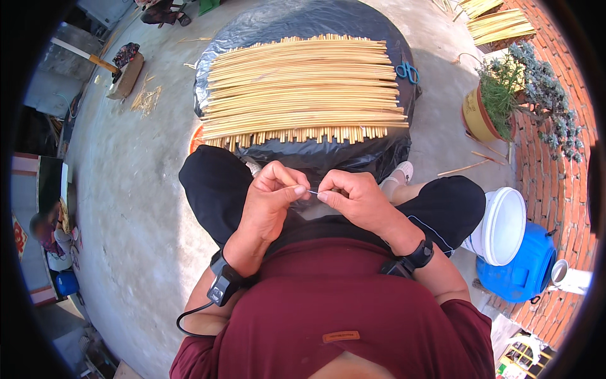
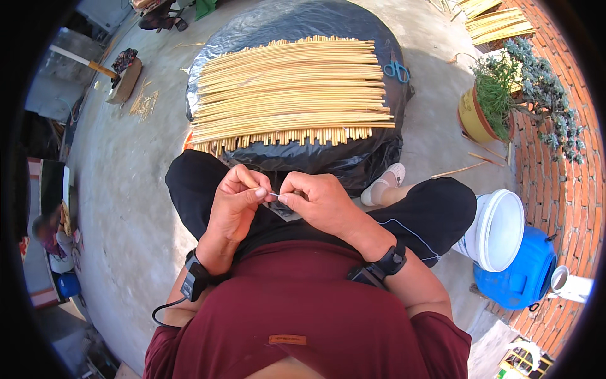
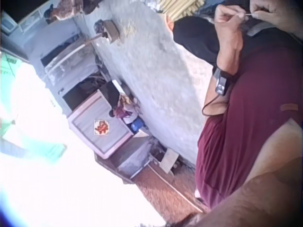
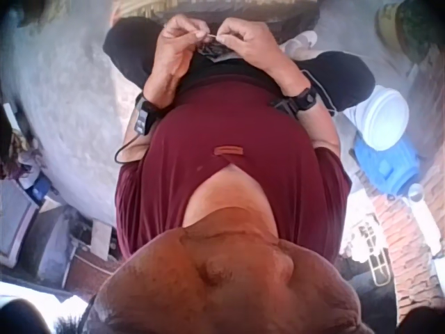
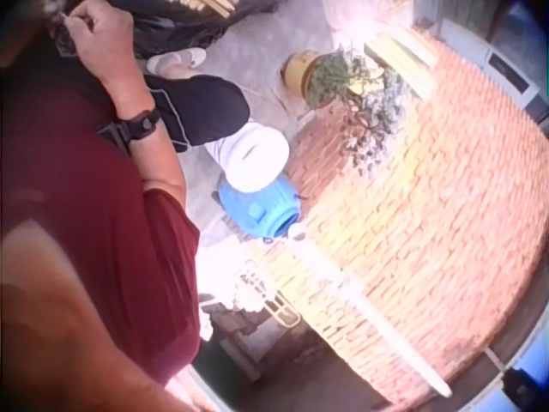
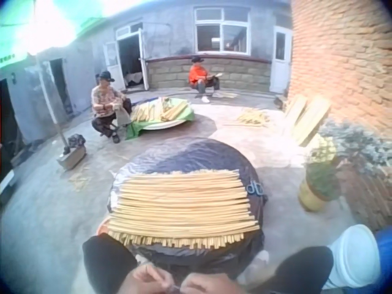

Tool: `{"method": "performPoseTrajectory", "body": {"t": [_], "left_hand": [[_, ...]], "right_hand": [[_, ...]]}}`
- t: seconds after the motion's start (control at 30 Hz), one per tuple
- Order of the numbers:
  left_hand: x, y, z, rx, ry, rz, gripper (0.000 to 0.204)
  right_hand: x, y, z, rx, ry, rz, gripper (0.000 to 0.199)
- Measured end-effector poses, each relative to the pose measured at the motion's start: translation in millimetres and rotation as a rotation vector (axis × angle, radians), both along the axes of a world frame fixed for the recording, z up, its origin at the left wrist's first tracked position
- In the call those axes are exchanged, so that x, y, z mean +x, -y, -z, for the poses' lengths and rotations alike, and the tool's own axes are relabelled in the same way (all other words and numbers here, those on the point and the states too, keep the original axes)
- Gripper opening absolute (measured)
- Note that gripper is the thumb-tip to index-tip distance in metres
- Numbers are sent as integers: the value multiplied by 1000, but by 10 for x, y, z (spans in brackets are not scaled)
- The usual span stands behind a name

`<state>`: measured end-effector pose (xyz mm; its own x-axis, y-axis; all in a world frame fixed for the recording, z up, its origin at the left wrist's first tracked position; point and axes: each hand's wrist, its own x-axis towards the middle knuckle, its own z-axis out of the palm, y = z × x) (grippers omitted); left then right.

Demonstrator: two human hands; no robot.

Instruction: Threading and tying a cord through multiple bamboo sticks to assemble a mat or screen.

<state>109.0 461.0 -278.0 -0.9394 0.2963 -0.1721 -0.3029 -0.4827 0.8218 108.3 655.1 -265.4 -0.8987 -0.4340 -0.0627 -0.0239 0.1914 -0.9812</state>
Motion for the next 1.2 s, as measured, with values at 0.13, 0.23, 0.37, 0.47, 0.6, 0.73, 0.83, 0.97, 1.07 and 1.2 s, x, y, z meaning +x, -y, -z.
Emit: {"method": "performPoseTrajectory", "body": {"t": [0.13, 0.23, 0.37, 0.47, 0.6, 0.73, 0.83, 0.97, 1.07, 1.2], "left_hand": [[-22, -5, -2, -172, -66, -55, 25], [-68, 46, -1, -326, -110, -80, 36], [-115, 117, -55, -450, -174, -108, 46], [-92, 99, -58, -600, -260, -112, 48], [-150, 131, -70, -1050, -716, -218, 48], [-378, 492, -123, -1421, -907, -429, 40], [-573, 716, -113, -1430, -769, -466, 29], [-838, 530, 238, -1374, -682, -300, 19], [-1045, 388, 701, -1393, -854, -288, 16], [-1215, 132, 1133, -1572, -807, -57, 15]], "right_hand": [[1, 4, 13, 27, -61, -17, 13], [-6, -38, 63, -63, 38, -61, 14], [-40, -214, 76, -347, 441, -83, 15], [-35, -246, 110, -428, 513, -46, 15], [-61, -250, 58, -177, 406, 1, 13], [-142, -467, 223, 127, 204, 147, 9], [-229, -708, 469, 145, 154, 310, 8], [-432, -844, 628, 230, 11, 533, 9], [-625, -913, 699, 353, -43, 585, 10], [-849, -1034, 973, 562, -97, 580, 12]]}}
